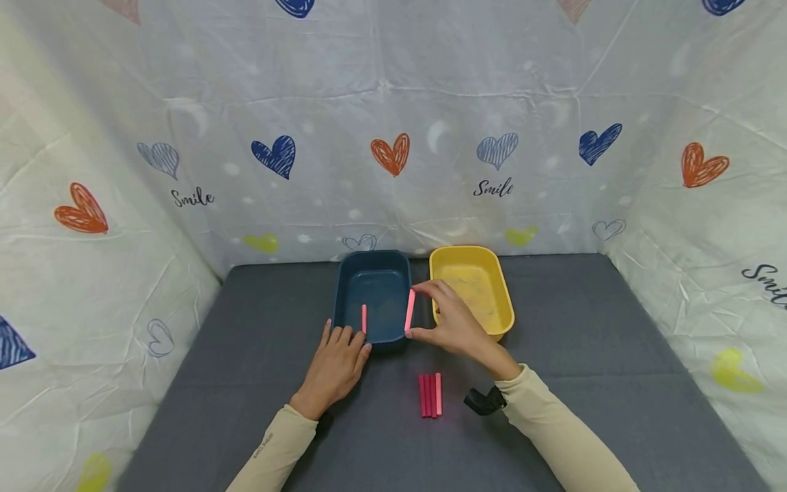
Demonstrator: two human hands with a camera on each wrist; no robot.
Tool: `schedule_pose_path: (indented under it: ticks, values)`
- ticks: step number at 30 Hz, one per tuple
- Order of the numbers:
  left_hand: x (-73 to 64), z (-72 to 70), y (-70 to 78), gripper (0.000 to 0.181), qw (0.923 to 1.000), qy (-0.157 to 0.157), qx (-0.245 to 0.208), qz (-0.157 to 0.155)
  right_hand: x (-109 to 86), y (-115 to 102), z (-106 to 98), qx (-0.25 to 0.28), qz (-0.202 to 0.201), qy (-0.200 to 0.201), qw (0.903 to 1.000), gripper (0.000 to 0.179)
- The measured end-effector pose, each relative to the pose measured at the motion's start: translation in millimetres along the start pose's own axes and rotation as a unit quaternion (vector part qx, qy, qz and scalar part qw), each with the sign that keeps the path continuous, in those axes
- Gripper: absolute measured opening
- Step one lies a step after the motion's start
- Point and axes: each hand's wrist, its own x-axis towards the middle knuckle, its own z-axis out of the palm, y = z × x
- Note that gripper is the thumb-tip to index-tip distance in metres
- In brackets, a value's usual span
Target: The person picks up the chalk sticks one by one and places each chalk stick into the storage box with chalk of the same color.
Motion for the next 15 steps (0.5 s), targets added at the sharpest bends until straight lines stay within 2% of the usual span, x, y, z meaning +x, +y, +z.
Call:
schedule_pose_path:
  ticks: [3, 8, 15]
  values:
    - [0.2, -1.2, 0.5, 0.035, 1.0000, -0.003, 0.000, -0.003, 7.6, -4.1, 4.6, 0.002, -0.002, -0.004, 1.0000, 0.076]
    - [0.9, -0.8, 0.0, 0.032, 0.9999, 0.010, 0.007, 0.003, 19.9, -10.5, 12.6, 0.010, -0.009, -0.008, 0.9999, 0.076]
    - [0.8, 2.2, -1.0, 0.032, 0.9999, 0.011, 0.003, 0.005, 36.0, -13.1, 27.5, 0.002, -0.001, -0.025, 0.9997, 0.077]
